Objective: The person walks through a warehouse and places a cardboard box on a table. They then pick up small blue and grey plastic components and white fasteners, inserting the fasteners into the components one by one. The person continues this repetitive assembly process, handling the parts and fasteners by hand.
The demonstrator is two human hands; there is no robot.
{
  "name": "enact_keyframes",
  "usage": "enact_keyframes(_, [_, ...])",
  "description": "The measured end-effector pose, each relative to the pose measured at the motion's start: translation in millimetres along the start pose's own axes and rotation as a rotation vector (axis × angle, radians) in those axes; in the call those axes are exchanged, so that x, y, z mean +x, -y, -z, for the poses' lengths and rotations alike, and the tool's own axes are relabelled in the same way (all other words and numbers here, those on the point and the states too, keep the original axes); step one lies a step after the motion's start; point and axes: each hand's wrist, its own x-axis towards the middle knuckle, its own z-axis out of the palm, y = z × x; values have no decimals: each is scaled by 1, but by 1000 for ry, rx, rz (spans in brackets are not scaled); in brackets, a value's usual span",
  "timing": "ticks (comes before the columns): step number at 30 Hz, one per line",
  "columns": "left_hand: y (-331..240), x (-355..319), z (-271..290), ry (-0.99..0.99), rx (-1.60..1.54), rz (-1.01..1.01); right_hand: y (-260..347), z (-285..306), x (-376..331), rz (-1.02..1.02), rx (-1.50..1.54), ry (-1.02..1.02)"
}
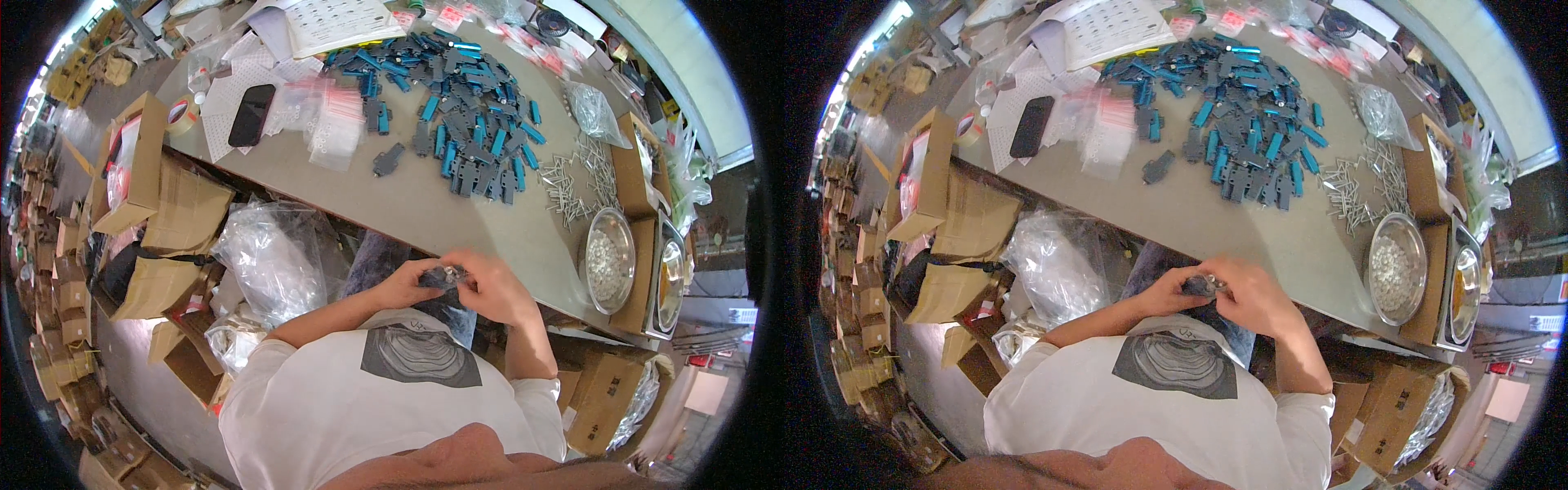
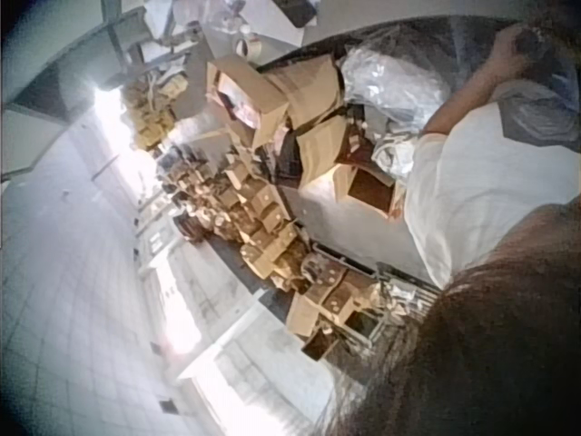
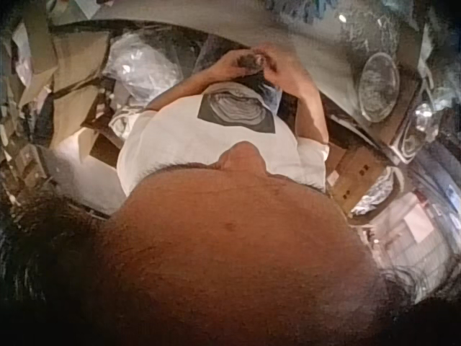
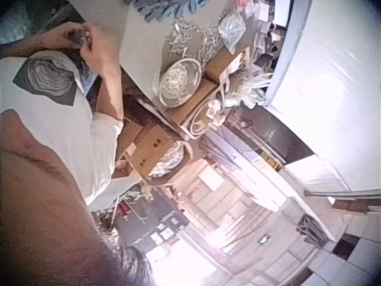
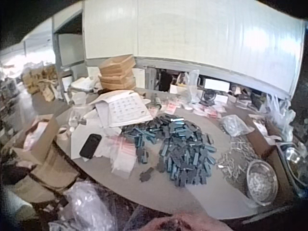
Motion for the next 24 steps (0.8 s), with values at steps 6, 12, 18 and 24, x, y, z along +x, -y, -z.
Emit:
enact_keyframes(6, [-1,1,-2,-29,19,-17,2,-5,-1,9,-11,5])
enact_keyframes(12, [4,-2,-5,0,49,-1,-13,-11,-2,39,63,-60])
enact_keyframes(18, [4,-4,-5,21,19,30,-5,-5,-1,9,25,-67])
enact_keyframes(24, [3,-4,-4,7,96,-1,3,0,0,30,-108,-37])
